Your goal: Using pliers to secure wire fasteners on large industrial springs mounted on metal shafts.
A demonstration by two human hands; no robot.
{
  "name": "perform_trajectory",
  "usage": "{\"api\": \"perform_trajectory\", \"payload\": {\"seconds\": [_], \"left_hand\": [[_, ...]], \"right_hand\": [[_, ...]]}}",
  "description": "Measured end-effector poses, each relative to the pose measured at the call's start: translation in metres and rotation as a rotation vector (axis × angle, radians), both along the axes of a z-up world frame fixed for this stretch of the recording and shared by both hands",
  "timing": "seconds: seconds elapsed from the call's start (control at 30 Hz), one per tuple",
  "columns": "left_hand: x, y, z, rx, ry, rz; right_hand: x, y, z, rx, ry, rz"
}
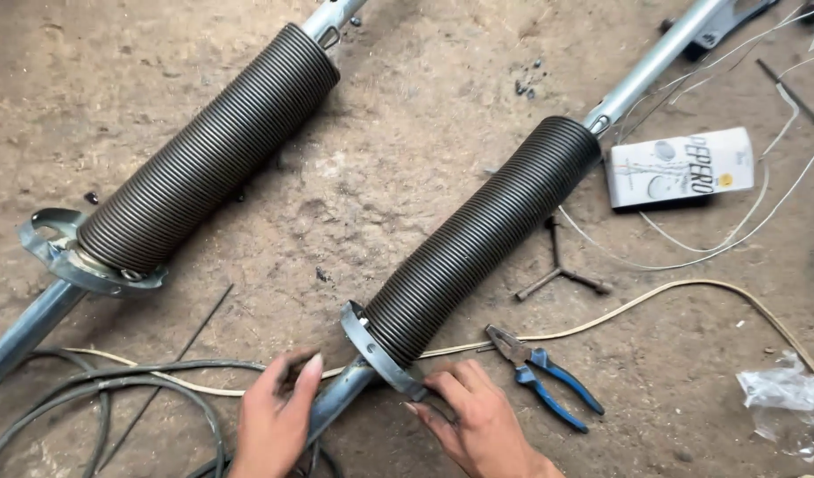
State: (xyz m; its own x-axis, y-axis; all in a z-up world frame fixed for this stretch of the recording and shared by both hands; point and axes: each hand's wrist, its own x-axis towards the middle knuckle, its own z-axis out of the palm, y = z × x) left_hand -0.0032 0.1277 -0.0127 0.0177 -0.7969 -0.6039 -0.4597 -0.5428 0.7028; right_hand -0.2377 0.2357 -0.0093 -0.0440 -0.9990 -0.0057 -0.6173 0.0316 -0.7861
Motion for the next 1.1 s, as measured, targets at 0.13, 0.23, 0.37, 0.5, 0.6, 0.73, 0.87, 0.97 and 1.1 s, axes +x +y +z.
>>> {"api": "perform_trajectory", "payload": {"seconds": [0.13, 0.23, 0.37, 0.5, 0.6, 0.73, 0.87, 0.97, 1.1], "left_hand": [[-0.032, -0.018, 0.003, 0.010, 0.231, 0.004], [-0.038, -0.027, 0.007, 0.046, 0.234, 0.095], [-0.037, -0.040, 0.007, 0.082, 0.252, 0.083], [-0.023, -0.041, -0.007, 0.025, 0.263, -0.026], [-0.024, -0.039, -0.010, 0.043, 0.247, 0.016], [-0.026, -0.048, 0.016, -0.022, 0.132, -0.087], [-0.024, -0.054, 0.030, -0.147, -0.089, -0.300], [-0.016, -0.056, 0.049, -0.487, -0.151, -0.443], [-0.045, -0.064, 0.130, -1.017, 0.013, -0.787]], "right_hand": [[-0.002, -0.009, 0.017, 0.011, -0.037, 0.032], [-0.021, -0.018, 0.030, 0.055, -0.117, 0.043], [-0.096, -0.020, -0.005, -0.045, 0.197, -0.161], [-0.183, -0.013, -0.096, 0.356, 0.800, -0.219], [-0.203, 0.000, -0.112, 0.477, 0.960, -0.043], [-0.184, -0.001, -0.074, 0.632, 0.822, -0.074], [-0.162, -0.001, -0.015, 0.717, 0.463, -0.384], [-0.154, 0.000, 0.030, 0.776, 0.126, -0.686], [-0.158, 0.049, 0.053, 0.601, -0.321, -0.876]]}}
